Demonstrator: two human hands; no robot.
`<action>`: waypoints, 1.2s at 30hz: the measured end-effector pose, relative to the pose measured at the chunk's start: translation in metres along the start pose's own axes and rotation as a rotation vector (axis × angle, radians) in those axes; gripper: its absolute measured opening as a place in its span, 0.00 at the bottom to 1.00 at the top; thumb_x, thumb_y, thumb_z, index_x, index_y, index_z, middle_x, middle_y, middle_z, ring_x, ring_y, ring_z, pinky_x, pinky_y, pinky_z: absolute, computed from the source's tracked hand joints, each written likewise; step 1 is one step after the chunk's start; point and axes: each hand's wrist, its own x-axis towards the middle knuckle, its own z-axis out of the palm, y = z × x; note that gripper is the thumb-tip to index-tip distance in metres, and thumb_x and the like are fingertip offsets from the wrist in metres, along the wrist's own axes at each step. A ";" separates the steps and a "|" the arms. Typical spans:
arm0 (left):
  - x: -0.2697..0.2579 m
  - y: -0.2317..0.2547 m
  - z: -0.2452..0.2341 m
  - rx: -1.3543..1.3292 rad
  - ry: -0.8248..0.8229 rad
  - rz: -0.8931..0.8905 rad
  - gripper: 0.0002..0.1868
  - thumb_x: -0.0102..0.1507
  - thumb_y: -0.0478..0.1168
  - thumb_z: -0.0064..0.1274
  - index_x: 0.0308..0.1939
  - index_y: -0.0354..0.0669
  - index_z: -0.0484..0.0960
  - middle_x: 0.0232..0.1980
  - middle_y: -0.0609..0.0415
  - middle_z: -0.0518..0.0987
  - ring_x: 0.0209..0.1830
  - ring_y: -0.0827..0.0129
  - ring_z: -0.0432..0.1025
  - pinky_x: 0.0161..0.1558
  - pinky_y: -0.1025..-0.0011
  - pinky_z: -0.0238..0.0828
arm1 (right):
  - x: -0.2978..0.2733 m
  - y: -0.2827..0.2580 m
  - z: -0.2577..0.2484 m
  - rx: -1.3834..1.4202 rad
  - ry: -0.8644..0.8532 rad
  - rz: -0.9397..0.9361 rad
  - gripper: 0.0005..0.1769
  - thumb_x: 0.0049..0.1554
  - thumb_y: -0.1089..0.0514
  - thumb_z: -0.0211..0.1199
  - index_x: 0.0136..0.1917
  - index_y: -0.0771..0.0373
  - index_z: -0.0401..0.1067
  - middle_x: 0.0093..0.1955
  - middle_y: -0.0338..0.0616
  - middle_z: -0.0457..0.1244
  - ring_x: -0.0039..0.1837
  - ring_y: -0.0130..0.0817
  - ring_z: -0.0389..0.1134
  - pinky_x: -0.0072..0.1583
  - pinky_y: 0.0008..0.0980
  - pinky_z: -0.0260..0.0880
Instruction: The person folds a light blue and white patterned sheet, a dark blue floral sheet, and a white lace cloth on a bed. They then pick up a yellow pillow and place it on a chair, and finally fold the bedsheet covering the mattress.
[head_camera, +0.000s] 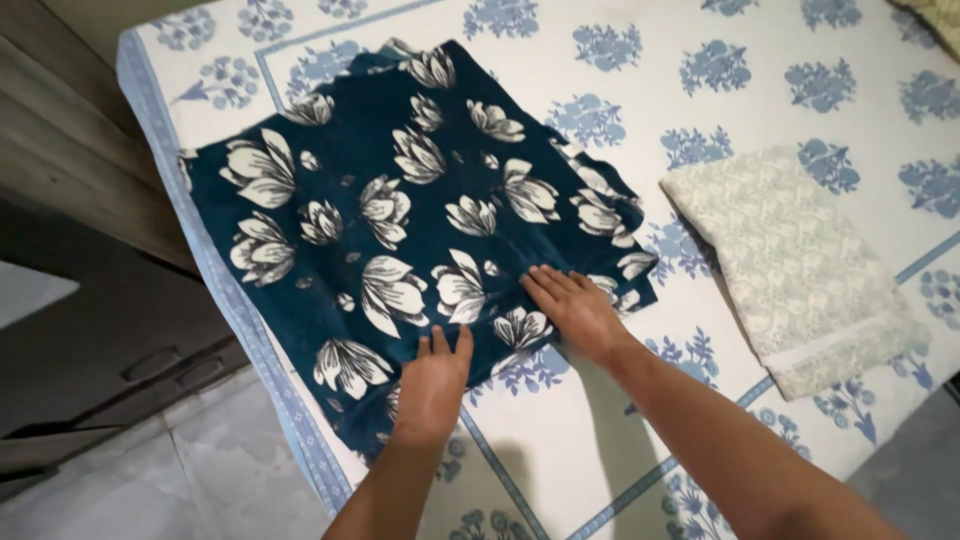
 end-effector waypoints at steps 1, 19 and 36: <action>0.004 -0.003 -0.010 0.003 0.007 -0.002 0.30 0.59 0.32 0.51 0.67 0.44 0.70 0.62 0.29 0.74 0.57 0.44 0.76 0.45 0.56 0.80 | 0.001 0.004 -0.010 -0.004 0.007 -0.001 0.45 0.51 0.67 0.61 0.79 0.58 0.51 0.82 0.46 0.48 0.81 0.38 0.49 0.75 0.45 0.52; 0.162 -0.130 -0.205 -0.059 -0.378 0.001 0.27 0.52 0.33 0.61 0.57 0.47 0.80 0.55 0.44 0.81 0.57 0.50 0.75 0.53 0.56 0.76 | 0.150 0.101 -0.144 0.149 0.152 -0.047 0.15 0.56 0.64 0.69 0.57 0.57 0.75 0.47 0.40 0.70 0.52 0.34 0.71 0.60 0.40 0.71; 0.250 -0.233 -0.138 0.202 -0.054 -0.168 0.28 0.60 0.35 0.56 0.65 0.45 0.71 0.48 0.49 0.84 0.53 0.55 0.78 0.48 0.56 0.74 | 0.301 0.119 -0.139 -0.093 0.358 -0.032 0.13 0.51 0.68 0.62 0.49 0.55 0.74 0.47 0.39 0.68 0.57 0.39 0.67 0.63 0.40 0.61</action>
